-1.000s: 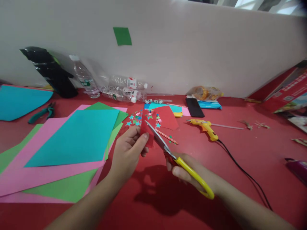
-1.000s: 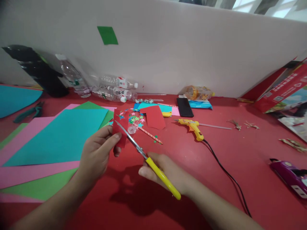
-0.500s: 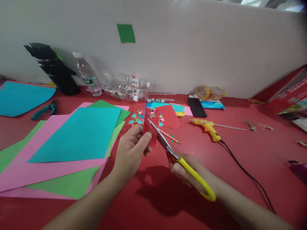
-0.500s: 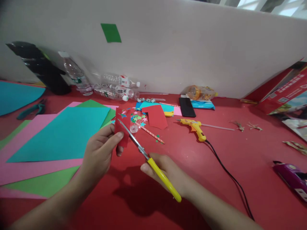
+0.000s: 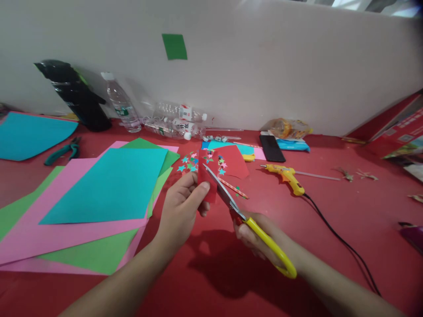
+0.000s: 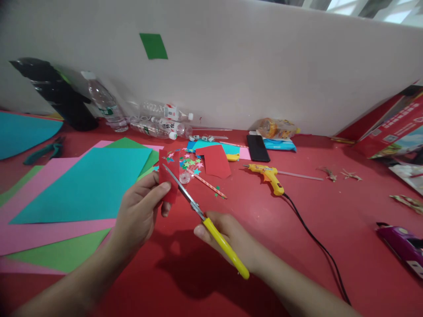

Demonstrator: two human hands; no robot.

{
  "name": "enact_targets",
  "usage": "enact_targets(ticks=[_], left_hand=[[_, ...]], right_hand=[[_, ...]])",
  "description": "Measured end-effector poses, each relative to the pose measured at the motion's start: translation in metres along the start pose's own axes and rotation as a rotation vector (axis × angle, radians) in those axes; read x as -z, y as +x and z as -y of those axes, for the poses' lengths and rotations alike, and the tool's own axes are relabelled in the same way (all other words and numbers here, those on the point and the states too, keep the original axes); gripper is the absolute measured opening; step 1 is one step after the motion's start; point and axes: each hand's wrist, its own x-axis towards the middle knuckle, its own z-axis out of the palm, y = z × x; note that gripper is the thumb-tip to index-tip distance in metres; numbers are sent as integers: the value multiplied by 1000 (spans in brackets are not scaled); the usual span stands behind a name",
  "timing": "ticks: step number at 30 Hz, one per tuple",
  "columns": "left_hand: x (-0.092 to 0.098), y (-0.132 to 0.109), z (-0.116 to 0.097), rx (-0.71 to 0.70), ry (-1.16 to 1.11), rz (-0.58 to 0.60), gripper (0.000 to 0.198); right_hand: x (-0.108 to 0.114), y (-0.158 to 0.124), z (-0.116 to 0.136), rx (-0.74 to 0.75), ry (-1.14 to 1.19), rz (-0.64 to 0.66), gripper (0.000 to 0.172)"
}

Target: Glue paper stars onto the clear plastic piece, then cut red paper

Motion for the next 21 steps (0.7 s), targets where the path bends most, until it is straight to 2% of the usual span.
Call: enact_targets(ticks=[4, 11, 21], left_hand=[[0, -1, 0, 12, -9, -12, 15], [-1, 1, 2, 10, -29, 1, 12], [-1, 0, 1, 13, -32, 4, 11]], right_hand=[[-2, -1, 2, -44, 14, -33, 52], [-2, 0, 2, -34, -6, -44, 55], [2, 2, -2, -17, -15, -12, 52]])
